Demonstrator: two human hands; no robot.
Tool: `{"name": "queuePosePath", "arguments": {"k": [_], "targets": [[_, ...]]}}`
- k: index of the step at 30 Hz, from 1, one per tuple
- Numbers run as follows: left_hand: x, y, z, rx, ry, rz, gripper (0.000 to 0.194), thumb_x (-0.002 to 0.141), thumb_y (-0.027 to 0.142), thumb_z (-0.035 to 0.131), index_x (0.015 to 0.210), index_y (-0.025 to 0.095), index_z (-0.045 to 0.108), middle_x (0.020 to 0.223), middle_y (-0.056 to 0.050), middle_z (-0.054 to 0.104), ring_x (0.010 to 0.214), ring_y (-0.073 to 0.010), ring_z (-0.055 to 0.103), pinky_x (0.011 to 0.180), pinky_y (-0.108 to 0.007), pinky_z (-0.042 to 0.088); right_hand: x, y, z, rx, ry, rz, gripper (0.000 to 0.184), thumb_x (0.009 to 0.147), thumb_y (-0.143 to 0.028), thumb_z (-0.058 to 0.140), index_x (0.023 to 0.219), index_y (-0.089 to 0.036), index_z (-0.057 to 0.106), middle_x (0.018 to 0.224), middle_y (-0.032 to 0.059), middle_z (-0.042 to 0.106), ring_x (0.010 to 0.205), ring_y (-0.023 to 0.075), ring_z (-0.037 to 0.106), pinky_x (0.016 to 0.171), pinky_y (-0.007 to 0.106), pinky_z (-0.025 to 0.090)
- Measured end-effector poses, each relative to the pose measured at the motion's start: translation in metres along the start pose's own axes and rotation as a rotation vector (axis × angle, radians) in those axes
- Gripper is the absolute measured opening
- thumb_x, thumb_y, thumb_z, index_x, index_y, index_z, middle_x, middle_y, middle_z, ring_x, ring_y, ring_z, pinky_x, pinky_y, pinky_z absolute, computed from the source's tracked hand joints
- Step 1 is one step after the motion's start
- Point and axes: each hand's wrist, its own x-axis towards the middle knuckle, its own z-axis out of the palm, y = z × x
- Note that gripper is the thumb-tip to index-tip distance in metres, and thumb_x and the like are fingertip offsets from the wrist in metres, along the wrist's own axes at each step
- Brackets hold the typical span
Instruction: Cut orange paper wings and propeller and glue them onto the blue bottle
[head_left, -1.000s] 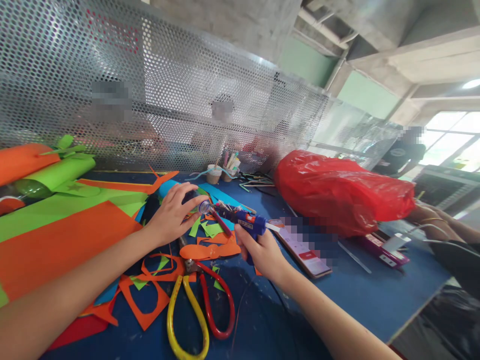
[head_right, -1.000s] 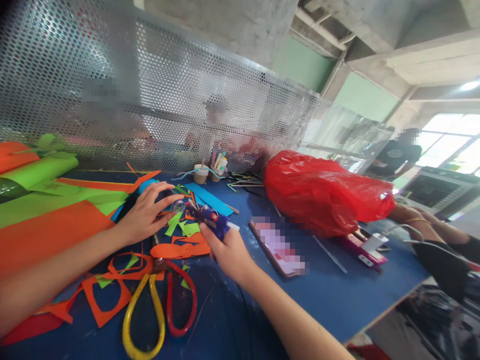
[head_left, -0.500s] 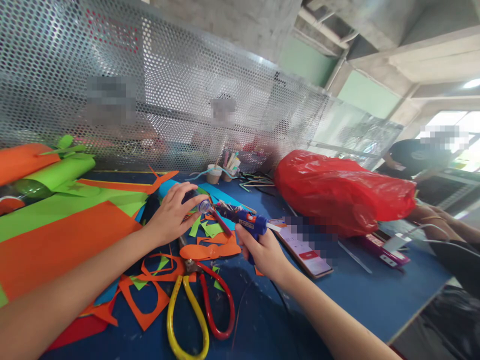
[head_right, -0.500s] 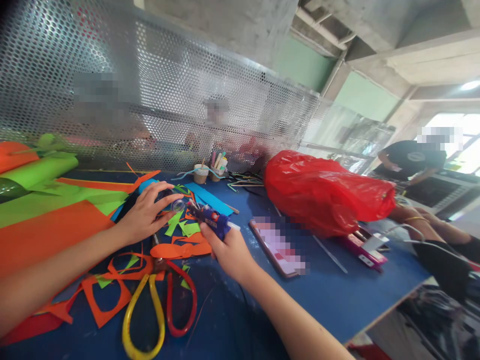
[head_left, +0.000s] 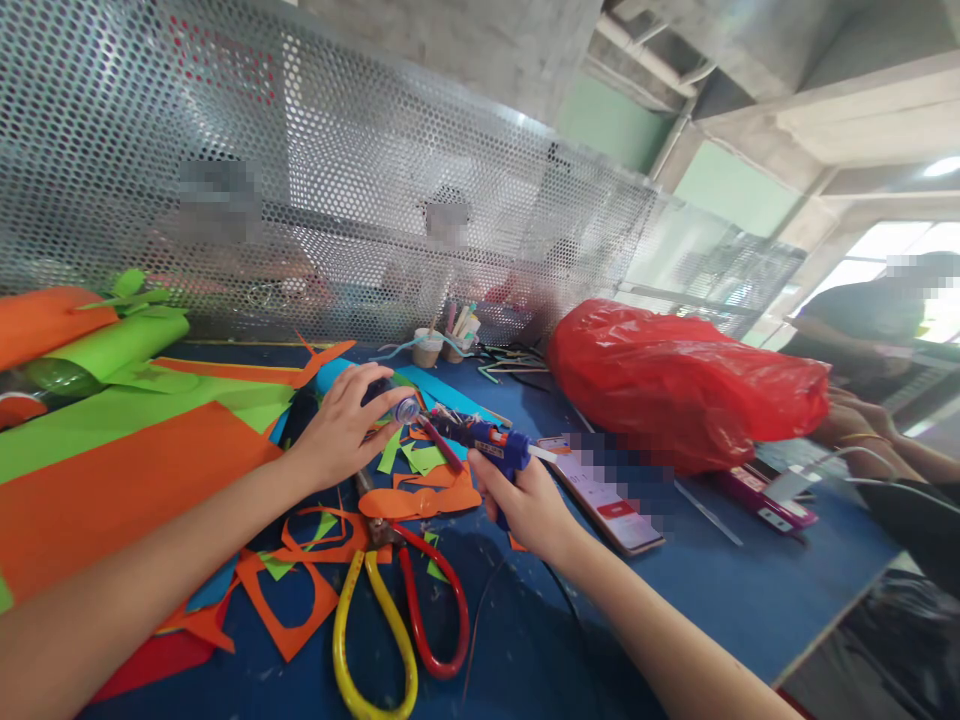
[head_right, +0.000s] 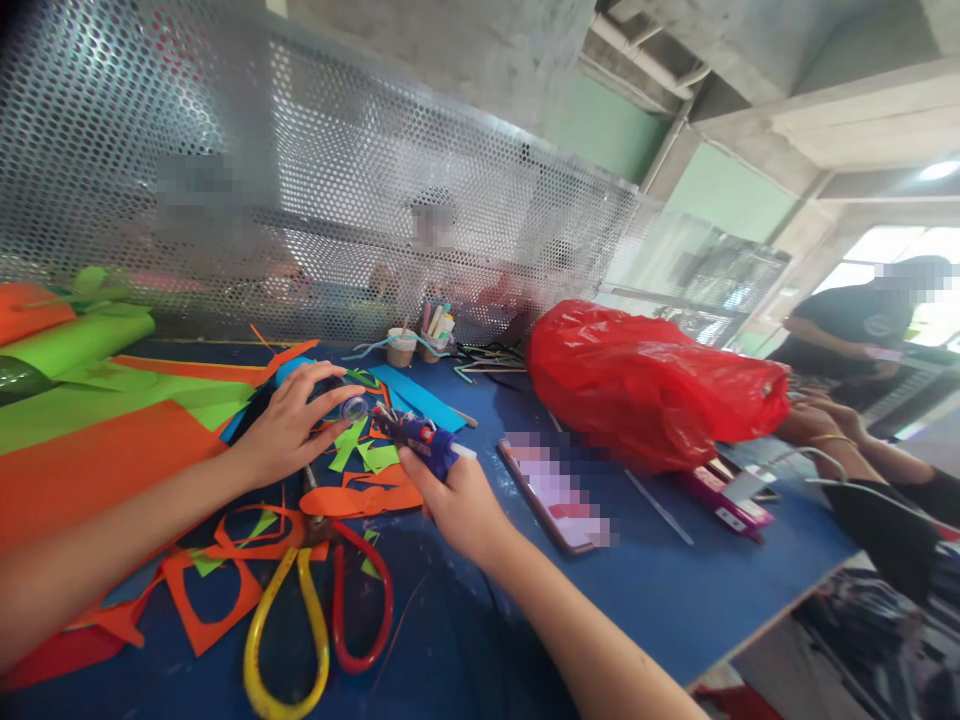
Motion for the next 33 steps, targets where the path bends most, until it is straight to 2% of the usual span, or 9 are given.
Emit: {"name": "queuePosePath", "arguments": {"k": [5,11,28,33], "targets": [[0.0002,0.001,-0.0007,0.008,0.0,-0.001,0.034,0.094,0.029,0.044,0.127,0.022,0.053,0.13,-0.015,0.043,0.128,-0.0326,0.037,0.108,-0.055,0.03,-0.0009,0.0016,0.0003,-0.008,-0.024,-0.001,0.041,0.088,-0.054,0.049,0.064,-0.021,0.046,0.042,-0.0053,0.046,0.039,0.0105,0.043,0.04,0.022,0.033],[-0.0004,0.0003,0.0013,0.005,0.004,0.008,0.035,0.095,0.031,0.045,0.128,0.027,0.05,0.13,-0.012,0.043,0.128,-0.0317,0.038,0.107,-0.056,0.03,-0.0033,-0.0025,0.0017,-0.003,-0.049,-0.01,0.04,0.088,-0.053,0.05,0.063,-0.022,0.044,0.041,-0.0061,0.045,0.038,0.0098,0.041,0.039,0.021,0.031],[0.0005,0.0005,-0.0004,-0.007,0.003,-0.003,0.035,0.095,0.032,0.045,0.129,0.028,0.05,0.13,-0.011,0.043,0.128,-0.0316,0.038,0.107,-0.055,0.031,-0.0057,-0.0045,0.0011,-0.017,-0.089,0.035,0.042,0.089,-0.053,0.046,0.061,-0.022,0.043,0.041,-0.005,0.045,0.037,0.0094,0.041,0.038,0.021,0.032],[0.0003,0.0003,0.0004,-0.004,0.013,-0.001,0.034,0.095,0.032,0.045,0.127,0.025,0.053,0.129,-0.013,0.044,0.128,-0.0315,0.038,0.109,-0.054,0.029,-0.0041,-0.0049,-0.0007,-0.031,-0.077,0.021,0.041,0.089,-0.051,0.047,0.061,-0.021,0.043,0.042,-0.0049,0.045,0.038,0.0096,0.042,0.039,0.021,0.032]]}}
